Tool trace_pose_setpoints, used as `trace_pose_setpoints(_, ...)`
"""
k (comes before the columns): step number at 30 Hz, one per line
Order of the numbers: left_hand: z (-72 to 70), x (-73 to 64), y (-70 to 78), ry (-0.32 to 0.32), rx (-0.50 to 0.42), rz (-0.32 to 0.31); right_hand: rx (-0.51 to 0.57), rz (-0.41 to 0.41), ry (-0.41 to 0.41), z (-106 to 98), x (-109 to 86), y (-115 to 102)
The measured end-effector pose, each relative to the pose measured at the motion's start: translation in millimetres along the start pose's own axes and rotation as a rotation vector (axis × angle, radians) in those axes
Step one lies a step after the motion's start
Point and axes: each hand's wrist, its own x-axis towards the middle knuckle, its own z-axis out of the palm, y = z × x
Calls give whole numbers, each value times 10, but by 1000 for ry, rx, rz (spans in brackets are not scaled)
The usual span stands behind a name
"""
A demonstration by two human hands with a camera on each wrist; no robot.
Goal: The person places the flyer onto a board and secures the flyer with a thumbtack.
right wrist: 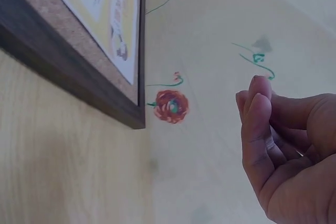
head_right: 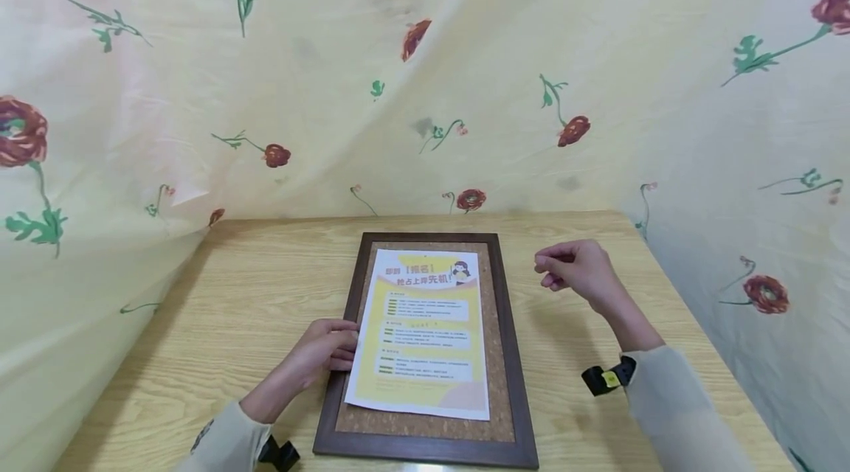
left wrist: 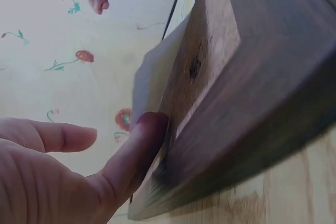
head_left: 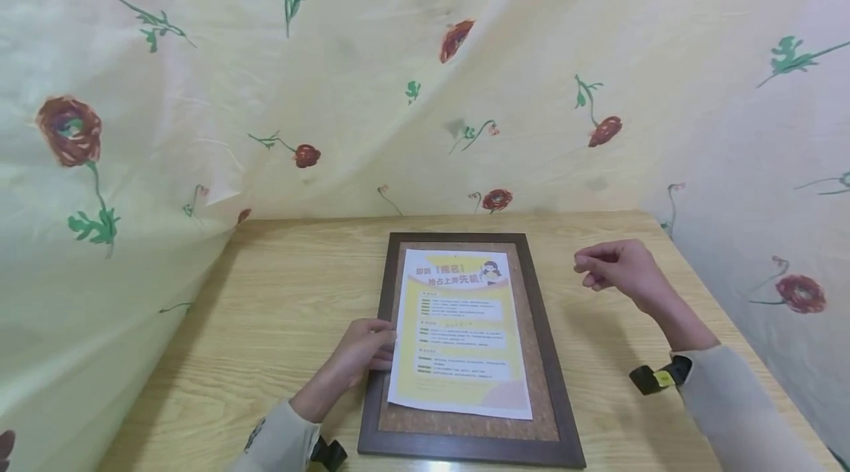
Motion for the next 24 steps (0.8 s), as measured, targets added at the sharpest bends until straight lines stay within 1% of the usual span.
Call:
trace_pose_setpoints(6,-26,4,-12,6,11,18,-35,-13,-20,23,87,-155)
trace_pose_setpoints(10,-51,-25,-3,18,76,38,-51,-19,-35,72,178,-257)
trace_pose_setpoints(14,-73,-86,29,18,151,60,-23,-29,-41,96,271,-329)
trace_pose_setpoints(17,-77,-123,40,7,173,80,-28,-33,-39,111,332,-382)
trace_pose_setpoints(24,-48,-175,34,25,233,123,-58,-20,-33,227,491,-503)
